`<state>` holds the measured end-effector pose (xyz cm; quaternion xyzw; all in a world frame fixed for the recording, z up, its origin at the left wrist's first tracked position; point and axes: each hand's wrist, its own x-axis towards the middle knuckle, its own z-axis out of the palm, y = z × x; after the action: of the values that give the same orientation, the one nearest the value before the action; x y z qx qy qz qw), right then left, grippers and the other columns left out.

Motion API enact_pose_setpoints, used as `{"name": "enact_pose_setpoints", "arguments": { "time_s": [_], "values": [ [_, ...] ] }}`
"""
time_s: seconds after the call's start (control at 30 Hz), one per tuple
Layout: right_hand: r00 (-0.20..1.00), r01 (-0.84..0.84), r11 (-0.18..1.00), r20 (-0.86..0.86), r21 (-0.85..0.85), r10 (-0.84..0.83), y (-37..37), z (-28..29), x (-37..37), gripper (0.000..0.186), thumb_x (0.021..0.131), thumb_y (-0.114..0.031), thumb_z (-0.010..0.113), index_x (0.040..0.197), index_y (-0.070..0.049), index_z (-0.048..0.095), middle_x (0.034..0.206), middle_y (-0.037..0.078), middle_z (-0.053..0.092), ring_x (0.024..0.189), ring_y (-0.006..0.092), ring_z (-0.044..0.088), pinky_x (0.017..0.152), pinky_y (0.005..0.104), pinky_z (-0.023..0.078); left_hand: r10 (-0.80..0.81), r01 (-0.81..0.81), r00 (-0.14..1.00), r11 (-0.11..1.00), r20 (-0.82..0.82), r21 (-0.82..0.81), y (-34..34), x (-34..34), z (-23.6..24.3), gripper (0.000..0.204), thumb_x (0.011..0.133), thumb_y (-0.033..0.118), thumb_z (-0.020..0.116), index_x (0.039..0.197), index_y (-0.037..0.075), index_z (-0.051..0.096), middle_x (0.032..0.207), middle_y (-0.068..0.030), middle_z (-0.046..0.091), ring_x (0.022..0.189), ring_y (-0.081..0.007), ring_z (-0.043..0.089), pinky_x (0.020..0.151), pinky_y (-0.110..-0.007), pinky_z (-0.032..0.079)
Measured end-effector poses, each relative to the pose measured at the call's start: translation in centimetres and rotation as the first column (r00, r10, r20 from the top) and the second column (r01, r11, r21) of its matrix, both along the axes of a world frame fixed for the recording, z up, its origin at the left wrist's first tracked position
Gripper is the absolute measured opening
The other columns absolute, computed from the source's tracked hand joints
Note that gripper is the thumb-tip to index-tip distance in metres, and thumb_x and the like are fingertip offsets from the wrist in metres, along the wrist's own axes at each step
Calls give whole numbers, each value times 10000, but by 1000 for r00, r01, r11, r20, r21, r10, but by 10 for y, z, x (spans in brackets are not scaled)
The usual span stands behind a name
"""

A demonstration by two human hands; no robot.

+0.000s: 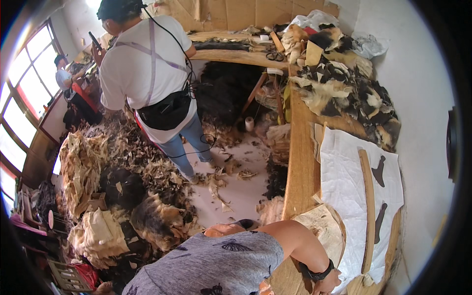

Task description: The recorder trims and prepares animal skins using a crescent knife and then performs manual sewing on the material.

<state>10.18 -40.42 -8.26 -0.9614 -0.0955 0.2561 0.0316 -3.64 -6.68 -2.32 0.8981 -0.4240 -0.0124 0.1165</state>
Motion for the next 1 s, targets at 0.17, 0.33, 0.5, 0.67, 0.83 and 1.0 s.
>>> {"name": "enact_pose_setpoints", "arguments": {
  "time_s": [0.17,0.33,0.5,0.67,0.83,1.0],
  "values": [
    [1000,19,1000,11,-6,-19,-17,0,-3,424,885,-340,557,1233,-104,499,1149,117,525,1015,300,494,872,379,386,-7,7,1000,1000,-19,9,-1,0,4,374,826,472,527,1123,253,587,1097,-36,614,1095,-295,510,881,-592,405],
    [999,36,999,21,-14,-36,-31,0,-7,410,889,-338,553,1220,-100,510,1126,113,536,994,289,502,854,372,392,-19,19,999,1000,-43,20,-1,0,6,378,830,463,527,1138,249,578,1133,-24,599,1126,-289,490,896,-599,393],
    [999,45,999,30,-19,-45,-42,1,-10,398,892,-337,549,1207,-95,521,1103,109,547,973,279,510,835,366,398,-4,5,999,1000,-35,11,-1,1,0,372,829,463,529,1127,248,582,1117,-26,605,1124,-287,492,893,-599,395],
    [997,62,998,41,-23,-61,-55,2,-13,386,896,-335,545,1194,-90,532,1080,105,558,951,268,518,817,360,404,-11,12,1000,1000,-16,11,0,0,3,360,829,464,530,1112,249,588,1094,-30,613,1112,-281,499,885,-593,400],
    [995,82,997,55,-16,-81,-67,2,-16,375,899,-334,541,1181,-86,543,1057,100,569,930,258,527,799,354,410,-22,22,1000,1000,-20,20,-1,-2,15,355,829,464,534,1107,250,591,1079,-29,616,1094,-279,505,874,-566,414],
    [994,83,997,70,-6,-82,-66,1,-16,365,902,-332,538,1168,-81,554,1034,96,580,908,247,535,781,348,415,0,1,999,1000,-35,27,4,-5,13,357,830,457,535,1119,254,588,1096,-36,608,1107,-280,496,884,-561,408]
  ]
}}
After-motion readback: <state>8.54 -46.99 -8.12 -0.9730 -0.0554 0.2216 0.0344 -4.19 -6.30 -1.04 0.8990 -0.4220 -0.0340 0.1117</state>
